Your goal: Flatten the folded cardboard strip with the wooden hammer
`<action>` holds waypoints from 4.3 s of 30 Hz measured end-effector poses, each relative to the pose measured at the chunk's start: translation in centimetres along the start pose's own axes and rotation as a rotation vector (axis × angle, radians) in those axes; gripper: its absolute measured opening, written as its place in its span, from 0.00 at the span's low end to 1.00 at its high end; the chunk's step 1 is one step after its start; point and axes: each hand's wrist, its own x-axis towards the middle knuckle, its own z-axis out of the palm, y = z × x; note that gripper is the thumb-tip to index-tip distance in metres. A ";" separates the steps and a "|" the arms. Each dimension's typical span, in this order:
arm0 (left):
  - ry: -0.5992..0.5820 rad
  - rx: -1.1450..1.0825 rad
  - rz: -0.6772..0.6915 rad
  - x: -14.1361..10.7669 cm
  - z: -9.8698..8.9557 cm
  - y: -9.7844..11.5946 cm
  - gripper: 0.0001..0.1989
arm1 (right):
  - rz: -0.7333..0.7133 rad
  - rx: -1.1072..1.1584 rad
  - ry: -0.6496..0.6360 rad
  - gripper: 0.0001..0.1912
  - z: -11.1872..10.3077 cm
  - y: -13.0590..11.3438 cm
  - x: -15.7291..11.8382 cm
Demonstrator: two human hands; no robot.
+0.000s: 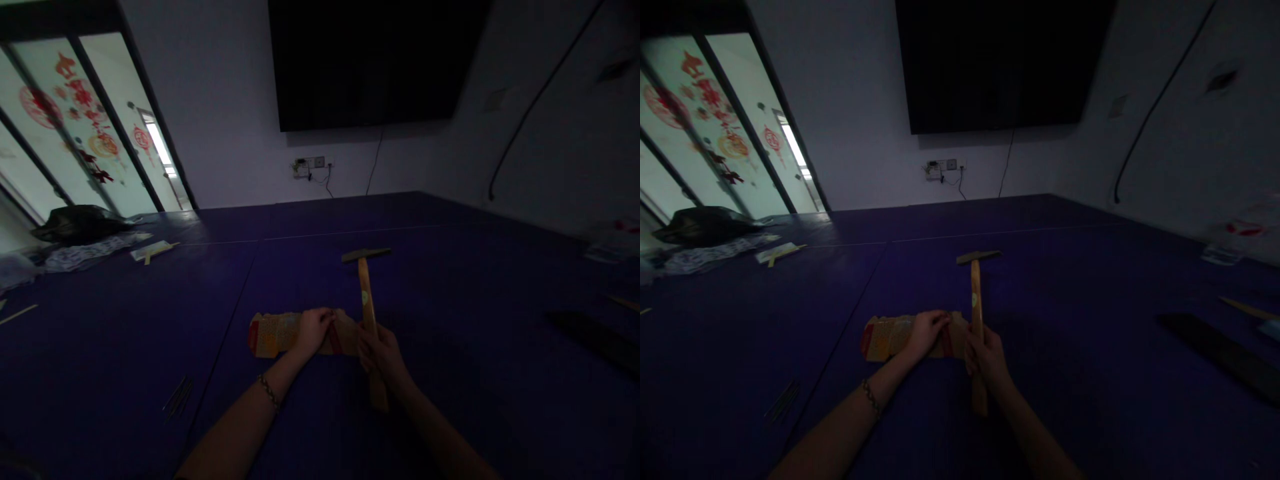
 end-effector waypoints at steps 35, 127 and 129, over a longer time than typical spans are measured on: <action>0.017 0.011 0.054 0.6 0.8 -0.6 0.06 | 0.272 -0.694 0.191 0.26 3.4 -4.3 -8.7; 0.115 0.016 -0.063 0.4 -4.3 2.3 0.14 | 0.184 0.194 -0.356 0.24 -5.7 -0.6 3.4; 0.094 0.051 -0.071 0.1 -6.8 2.9 0.11 | 0.180 0.197 -0.354 0.24 -5.8 -0.7 3.4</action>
